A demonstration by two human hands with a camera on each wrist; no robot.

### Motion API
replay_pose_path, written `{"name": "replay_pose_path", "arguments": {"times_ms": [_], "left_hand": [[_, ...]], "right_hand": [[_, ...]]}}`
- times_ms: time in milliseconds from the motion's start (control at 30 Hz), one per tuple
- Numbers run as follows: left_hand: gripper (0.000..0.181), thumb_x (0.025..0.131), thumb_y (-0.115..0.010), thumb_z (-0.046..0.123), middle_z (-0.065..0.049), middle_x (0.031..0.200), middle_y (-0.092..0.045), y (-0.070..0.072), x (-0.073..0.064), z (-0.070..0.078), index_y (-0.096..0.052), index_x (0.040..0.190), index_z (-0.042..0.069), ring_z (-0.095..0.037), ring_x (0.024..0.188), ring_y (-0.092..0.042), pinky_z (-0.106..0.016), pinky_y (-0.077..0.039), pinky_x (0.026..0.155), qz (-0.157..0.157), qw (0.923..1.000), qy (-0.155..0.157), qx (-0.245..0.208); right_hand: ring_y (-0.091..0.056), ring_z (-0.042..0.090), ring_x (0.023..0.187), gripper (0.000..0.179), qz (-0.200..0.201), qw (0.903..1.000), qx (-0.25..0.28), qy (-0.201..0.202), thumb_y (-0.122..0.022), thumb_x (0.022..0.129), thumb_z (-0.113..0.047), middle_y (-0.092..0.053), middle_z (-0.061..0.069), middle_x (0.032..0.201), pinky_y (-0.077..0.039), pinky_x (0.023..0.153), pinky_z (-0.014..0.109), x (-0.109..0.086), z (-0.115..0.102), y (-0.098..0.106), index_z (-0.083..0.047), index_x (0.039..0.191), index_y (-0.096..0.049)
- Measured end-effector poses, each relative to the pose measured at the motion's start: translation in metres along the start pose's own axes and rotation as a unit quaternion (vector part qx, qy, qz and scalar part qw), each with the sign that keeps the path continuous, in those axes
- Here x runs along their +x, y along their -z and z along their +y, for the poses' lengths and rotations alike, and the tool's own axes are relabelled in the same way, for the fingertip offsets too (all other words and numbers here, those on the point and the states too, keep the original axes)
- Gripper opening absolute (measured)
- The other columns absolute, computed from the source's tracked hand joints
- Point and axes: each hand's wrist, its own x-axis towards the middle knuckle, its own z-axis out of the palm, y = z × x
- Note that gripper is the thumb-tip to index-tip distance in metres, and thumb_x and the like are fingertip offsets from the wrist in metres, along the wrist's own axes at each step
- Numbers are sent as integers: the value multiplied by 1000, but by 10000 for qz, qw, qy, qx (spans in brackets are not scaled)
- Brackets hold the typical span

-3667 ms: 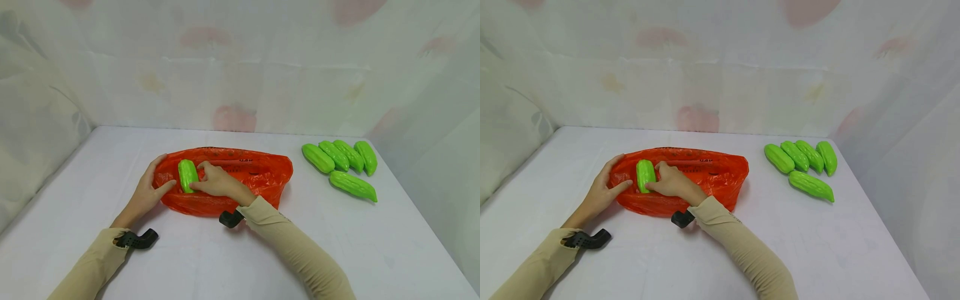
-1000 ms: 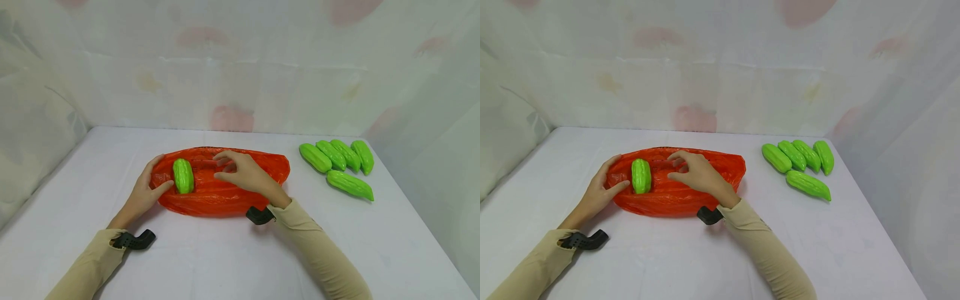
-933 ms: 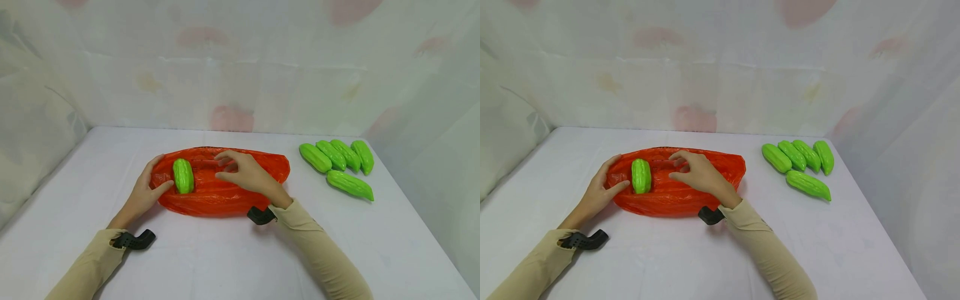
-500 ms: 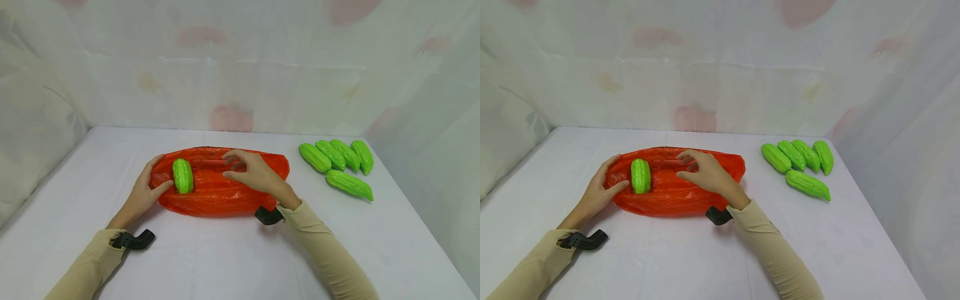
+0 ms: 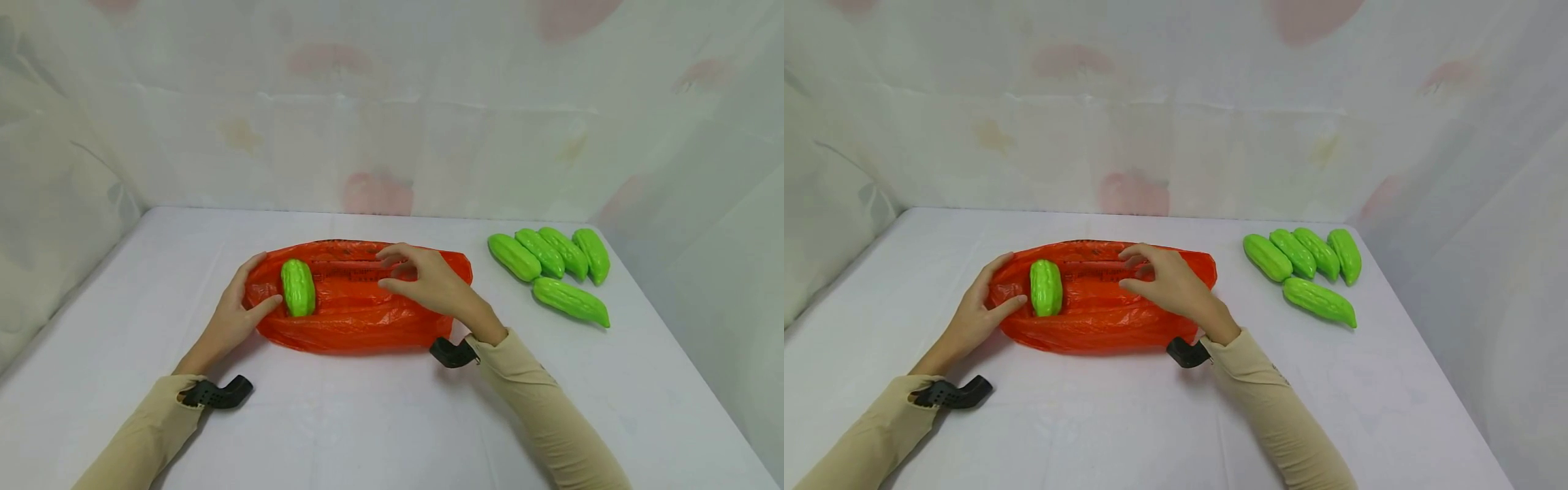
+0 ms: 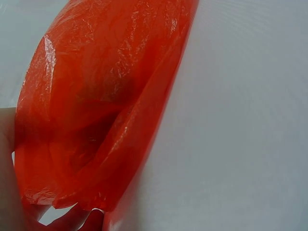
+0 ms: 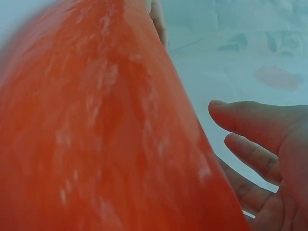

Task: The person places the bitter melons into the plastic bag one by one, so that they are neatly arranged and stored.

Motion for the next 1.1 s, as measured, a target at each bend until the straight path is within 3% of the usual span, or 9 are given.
{"name": "replay_pose_path", "arguments": {"times_ms": [233,1100], "left_hand": [[78,93,-64,12,-18,153,-37,1,0,0,-22,158,19,-35,128,-44,-7,-38,88,3,10000,-25,-28],[77,93,-64,12,-19,151,-39,1,0,-1,-22,158,19,-33,125,-45,-9,-38,88,28,10000,-29,66]], "right_hand": [[-64,31,116,43,152,9998,-94,1,-72,91,-19,-66,6,123,-51,101,41,-6,4,8,-9,131,-59],[-67,26,105,44,672,9975,-227,75,-73,90,-15,-69,11,120,-55,89,42,-40,23,35,-5,130,-60]]}}
